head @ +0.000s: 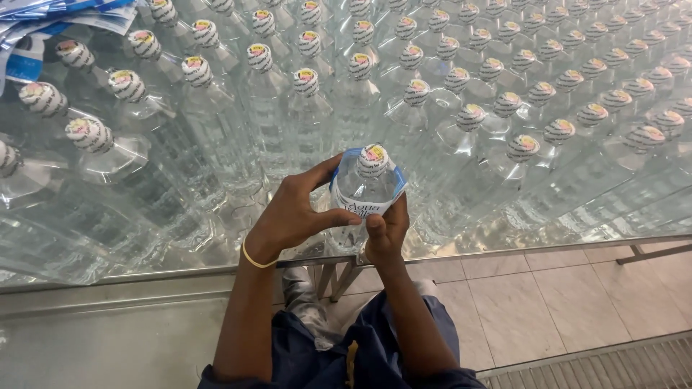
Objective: Manually applying brand labels to the necks of filled plastic water bottles on a production line table.
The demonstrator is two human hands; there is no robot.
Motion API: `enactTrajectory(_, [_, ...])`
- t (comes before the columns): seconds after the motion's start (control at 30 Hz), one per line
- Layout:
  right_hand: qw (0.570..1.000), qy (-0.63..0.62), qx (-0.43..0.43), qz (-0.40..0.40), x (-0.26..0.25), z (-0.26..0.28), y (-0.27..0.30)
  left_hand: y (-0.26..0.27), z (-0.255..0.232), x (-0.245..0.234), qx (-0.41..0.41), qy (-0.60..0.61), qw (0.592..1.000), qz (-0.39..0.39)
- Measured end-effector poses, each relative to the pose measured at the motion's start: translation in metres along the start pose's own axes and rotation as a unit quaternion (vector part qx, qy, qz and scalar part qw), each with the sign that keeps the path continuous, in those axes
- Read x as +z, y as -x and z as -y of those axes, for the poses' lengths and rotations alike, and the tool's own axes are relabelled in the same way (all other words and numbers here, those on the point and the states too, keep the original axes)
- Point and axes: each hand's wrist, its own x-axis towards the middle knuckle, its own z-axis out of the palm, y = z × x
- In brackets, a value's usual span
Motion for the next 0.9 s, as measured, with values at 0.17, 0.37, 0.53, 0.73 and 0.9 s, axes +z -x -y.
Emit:
enactTrajectory(0.17, [1.000,-0.012,0.004,0.008,-0.005,-0.004,0.002,0.000,0.001,0.000,0.005,-0.009,1.000,0.006])
enactTrajectory(0.37, [1.000,-0.017,0.015,0.009,-0.006,-0.009,0.002,0.002,0.004,-0.002,-0.003,-0.014,1.000,0.005])
enactTrajectory(0.53, [1.000,-0.003,-0.002,0.000,0.000,-0.002,0.001,0.003,0.011,0.000,0.005,-0.032,0.999,0.000])
enactTrajectory(0.73, [1.000,0.003,-0.007,0.014,-0.009,-0.011,0.001,0.002,0.008,-0.001,0.006,-0.036,0.999,0.002])
enactTrajectory(0.9, [0.999,-0.015,0.012,0.031,-0.014,-0.018,0.006,0.004,0.012,-0.002,0.004,-0.038,0.999,0.008])
